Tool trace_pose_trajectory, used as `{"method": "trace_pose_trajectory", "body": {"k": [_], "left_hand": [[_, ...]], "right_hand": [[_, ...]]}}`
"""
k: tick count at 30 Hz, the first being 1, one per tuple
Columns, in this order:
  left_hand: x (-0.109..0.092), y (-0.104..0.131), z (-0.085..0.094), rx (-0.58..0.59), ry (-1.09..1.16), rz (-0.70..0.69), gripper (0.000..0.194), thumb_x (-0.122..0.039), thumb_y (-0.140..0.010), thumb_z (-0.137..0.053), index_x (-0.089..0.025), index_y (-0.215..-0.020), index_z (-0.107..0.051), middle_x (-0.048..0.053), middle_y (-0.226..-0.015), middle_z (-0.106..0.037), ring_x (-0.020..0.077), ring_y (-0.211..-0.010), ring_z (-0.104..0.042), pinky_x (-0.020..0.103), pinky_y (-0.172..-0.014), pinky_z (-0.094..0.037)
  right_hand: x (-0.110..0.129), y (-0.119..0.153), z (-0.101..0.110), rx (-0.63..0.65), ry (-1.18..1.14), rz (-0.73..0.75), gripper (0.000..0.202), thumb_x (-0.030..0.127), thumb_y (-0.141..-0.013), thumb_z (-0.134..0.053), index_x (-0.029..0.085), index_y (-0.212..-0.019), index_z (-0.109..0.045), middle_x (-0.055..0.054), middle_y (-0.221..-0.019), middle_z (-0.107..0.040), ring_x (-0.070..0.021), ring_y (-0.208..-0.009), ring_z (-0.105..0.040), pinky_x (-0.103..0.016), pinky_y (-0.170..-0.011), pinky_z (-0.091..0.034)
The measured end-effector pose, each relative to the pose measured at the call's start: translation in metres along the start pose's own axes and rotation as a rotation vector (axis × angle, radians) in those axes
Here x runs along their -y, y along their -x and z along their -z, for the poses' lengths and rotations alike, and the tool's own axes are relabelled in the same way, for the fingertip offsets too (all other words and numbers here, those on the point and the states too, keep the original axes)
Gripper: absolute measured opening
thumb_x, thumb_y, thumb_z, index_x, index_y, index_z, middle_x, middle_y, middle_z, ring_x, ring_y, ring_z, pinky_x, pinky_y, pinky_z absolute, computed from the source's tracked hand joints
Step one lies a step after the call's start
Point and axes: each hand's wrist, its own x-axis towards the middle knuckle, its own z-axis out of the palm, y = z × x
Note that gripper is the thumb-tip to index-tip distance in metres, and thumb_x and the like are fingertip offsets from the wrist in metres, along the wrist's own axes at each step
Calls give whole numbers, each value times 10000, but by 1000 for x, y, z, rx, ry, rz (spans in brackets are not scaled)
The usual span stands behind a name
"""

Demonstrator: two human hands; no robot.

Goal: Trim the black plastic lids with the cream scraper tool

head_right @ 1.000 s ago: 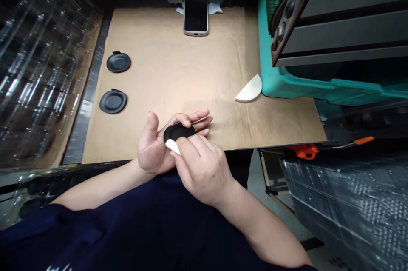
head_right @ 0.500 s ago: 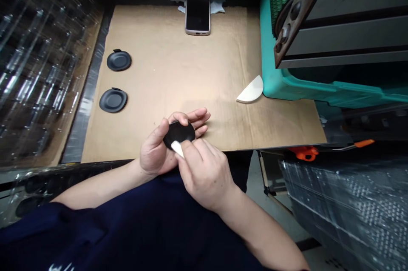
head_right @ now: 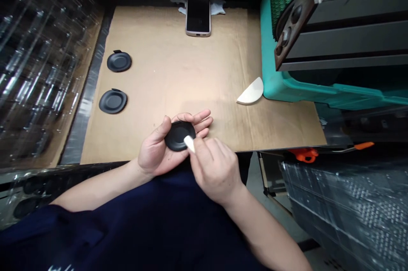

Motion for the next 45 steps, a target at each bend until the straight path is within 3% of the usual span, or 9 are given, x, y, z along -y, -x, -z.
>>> {"method": "trace_pose_trajectory", "body": {"k": [3,8,13,19,25,33,39,45], "left_hand": [[-2,0,1,2,37,48,423,-482,-1017,-470,-156,-1165,-697,138,-1538,-509,332,-1499,-376,496,-1264,-252],[-2,-1,2,29,49,78,516,-501,-1021,-451,-117,-1294,-661,175,-1532,-508,352,-1474,-411,495,-1262,-266],[-2,0,4,48,21,196,467,-414,-1053,-395,-127,-1296,-673,155,-1490,-560,331,-1483,-402,492,-1256,-272],[-1,1,5,71,33,131,515,-446,-1044,-406,-93,-1334,-644,187,-1492,-548,334,-1479,-408,476,-1252,-282],[0,1,7,41,-9,213,479,-410,-1036,-444,-92,-1326,-653,175,-1384,-642,341,-1448,-450,485,-1245,-290],[-1,-2,1,35,19,67,524,-469,-1045,-385,-81,-1253,-669,207,-1463,-566,349,-1437,-464,493,-1246,-288],[0,-2,2,40,3,33,476,-423,-1054,-359,-110,-1096,-715,178,-1417,-610,330,-1443,-460,487,-1252,-284],[0,-1,3,10,-27,22,474,-444,-1052,-364,-122,-1056,-712,172,-1382,-630,330,-1444,-458,489,-1253,-277]], "right_hand": [[-5,0,3,-53,47,-2,203,146,-947,-604,129,-1149,-611,-69,-828,-678,-175,-682,-605,-311,-629,-504],[-5,-5,6,6,13,42,187,140,-956,-587,140,-1139,-620,-55,-801,-684,-177,-705,-621,-310,-643,-507],[-15,-14,2,-70,54,-6,223,164,-959,-604,144,-1180,-625,-85,-921,-716,-195,-785,-655,-331,-720,-540],[-9,-9,5,-35,46,2,197,139,-946,-618,130,-1142,-642,-76,-850,-693,-191,-756,-653,-317,-678,-529],[-14,-13,6,-89,78,-21,195,171,-964,-602,114,-1146,-638,-75,-845,-669,-189,-740,-619,-325,-670,-520],[4,4,3,71,-104,26,180,105,-938,-605,96,-1114,-644,-77,-838,-676,-191,-757,-625,-322,-677,-522],[2,2,-2,-47,-24,-42,168,147,-947,-615,79,-1097,-647,-89,-820,-661,-193,-712,-619,-326,-629,-515],[8,4,-6,46,-154,23,176,124,-947,-592,122,-1119,-627,-66,-837,-666,-187,-756,-636,-321,-676,-537]]}}
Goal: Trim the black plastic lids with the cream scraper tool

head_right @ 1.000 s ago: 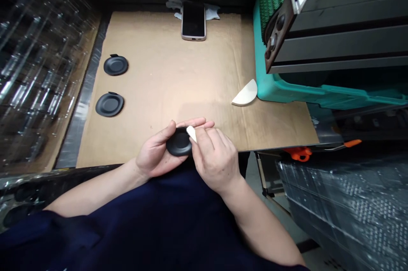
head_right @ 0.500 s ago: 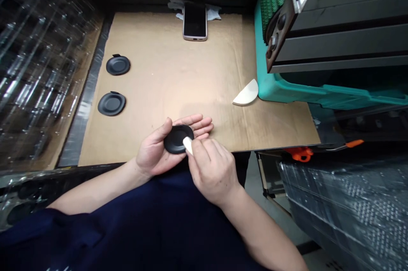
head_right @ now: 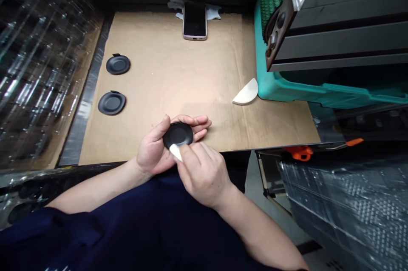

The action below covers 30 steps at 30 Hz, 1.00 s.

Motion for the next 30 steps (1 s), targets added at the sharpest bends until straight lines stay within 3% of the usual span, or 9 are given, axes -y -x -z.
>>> {"method": "trace_pose_trajectory", "body": {"k": [4,9,14,18,24,30], "left_hand": [[1,0,1,18,2,-4,465,-439,-1051,-365,-125,-1052,-708,174,-1368,-637,322,-1447,-455,494,-1257,-267],[0,-1,0,9,0,9,470,-468,-1039,-397,-121,-1063,-713,168,-1351,-648,324,-1410,-501,472,-1244,-299],[-1,0,-1,18,14,25,551,-511,-1047,-313,-123,-1061,-704,174,-1355,-639,335,-1424,-481,486,-1245,-287],[-2,0,-2,22,4,36,643,-550,-1047,-239,-103,-1048,-701,199,-1362,-625,355,-1421,-477,503,-1244,-274],[-2,1,-3,79,-41,42,686,-636,-1015,-250,-121,-1064,-701,184,-1363,-630,346,-1434,-454,495,-1254,-245],[-3,1,-3,73,-72,55,709,-653,-1008,-257,-107,-1068,-705,193,-1389,-605,364,-1434,-447,504,-1243,-265]], "right_hand": [[-4,0,-1,-95,76,-64,173,168,-963,-591,128,-1129,-611,-76,-858,-664,-183,-738,-622,-319,-655,-533],[-1,2,-3,7,-12,-2,187,140,-953,-584,142,-1138,-609,-63,-860,-676,-187,-767,-626,-327,-686,-535],[-1,1,-4,-54,-21,-37,195,138,-951,-595,131,-1145,-616,-73,-866,-675,-189,-772,-634,-330,-685,-537],[-1,-2,-6,-11,-30,33,176,126,-946,-591,148,-1120,-611,-51,-838,-671,-176,-751,-619,-322,-695,-539],[-2,-11,-8,-168,31,28,195,144,-947,-600,138,-1142,-601,-70,-859,-673,-194,-780,-637,-334,-698,-547],[-1,-10,-6,-41,-21,112,220,117,-928,-622,143,-1144,-593,-51,-858,-689,-183,-760,-645,-331,-699,-543]]}}
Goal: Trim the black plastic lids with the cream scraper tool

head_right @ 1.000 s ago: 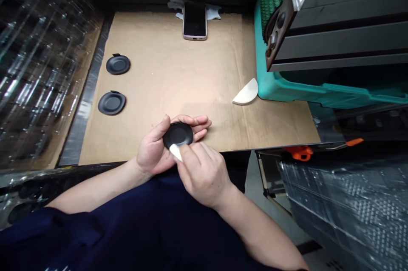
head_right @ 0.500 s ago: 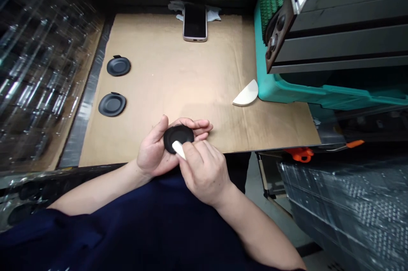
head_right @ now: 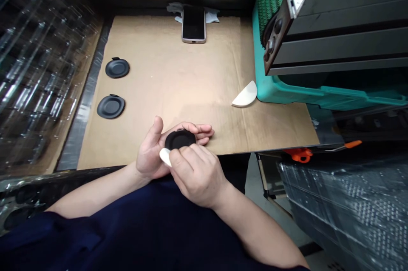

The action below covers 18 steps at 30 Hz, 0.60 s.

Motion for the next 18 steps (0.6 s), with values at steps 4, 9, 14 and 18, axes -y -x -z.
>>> {"method": "trace_pose_trajectory", "body": {"k": [4,9,14,18], "left_hand": [[0,0,0,18,12,15,688,-684,-990,-293,-139,-1065,-707,176,-1382,-618,352,-1454,-423,500,-1251,-246],[0,-1,-1,2,-8,21,709,-708,-971,-334,-118,-1046,-719,193,-1379,-616,363,-1436,-445,491,-1245,-261],[0,-1,0,6,10,25,710,-710,-970,-333,-115,-1062,-710,196,-1384,-613,367,-1450,-427,499,-1248,-254],[0,0,0,5,6,22,678,-671,-991,-321,-118,-1059,-707,195,-1370,-620,360,-1444,-436,497,-1248,-254]], "right_hand": [[-5,-3,2,-113,14,-66,234,125,-930,-619,143,-1162,-595,-85,-902,-691,-206,-817,-653,-358,-743,-563],[-1,-3,4,-17,6,-14,223,120,-939,-588,159,-1159,-601,-57,-879,-696,-187,-780,-644,-339,-717,-550],[-5,-3,9,-8,-2,-31,234,124,-947,-591,157,-1177,-604,-73,-927,-714,-196,-834,-660,-352,-755,-552],[-6,-3,8,-20,-12,-51,242,105,-938,-602,145,-1177,-605,-77,-924,-711,-195,-832,-650,-356,-757,-545]]}}
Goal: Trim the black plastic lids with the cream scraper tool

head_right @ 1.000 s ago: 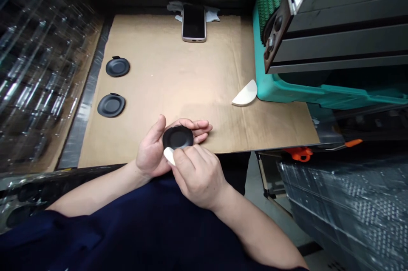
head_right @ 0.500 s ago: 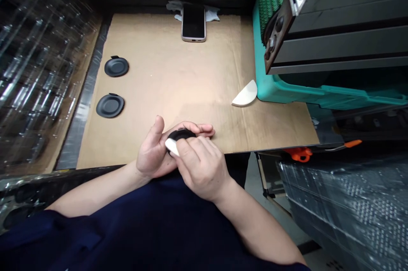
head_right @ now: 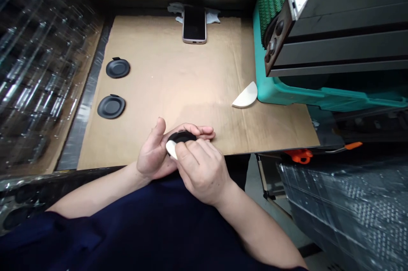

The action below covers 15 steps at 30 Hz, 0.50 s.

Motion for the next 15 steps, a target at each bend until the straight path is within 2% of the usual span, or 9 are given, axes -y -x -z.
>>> {"method": "trace_pose_trajectory", "body": {"k": [4,7,11,15], "left_hand": [[-1,0,0,-10,-3,8,703,-672,-997,-279,-114,-1050,-705,199,-1397,-597,366,-1428,-457,493,-1230,-297],[-1,1,1,1,15,21,710,-688,-987,-289,-115,-1059,-702,203,-1390,-603,366,-1407,-484,484,-1214,-328],[-1,1,2,17,28,34,732,-699,-984,-264,-113,-1069,-694,213,-1383,-608,362,-1382,-511,489,-1206,-335],[-1,1,4,24,27,37,735,-710,-975,-274,-114,-1060,-695,223,-1370,-615,369,-1363,-527,506,-1202,-326]], "right_hand": [[5,5,2,126,2,78,170,121,-954,-576,153,-1116,-620,-36,-819,-671,-161,-729,-592,-322,-669,-493],[8,8,6,202,-30,85,127,139,-967,-554,172,-1055,-639,-27,-795,-660,-159,-734,-610,-313,-664,-492],[8,8,12,178,-121,59,185,124,-954,-574,160,-1124,-637,-61,-893,-717,-182,-833,-676,-330,-740,-548],[7,9,15,98,-98,-9,197,128,-939,-605,156,-1131,-636,-68,-881,-714,-180,-786,-659,-335,-723,-563]]}}
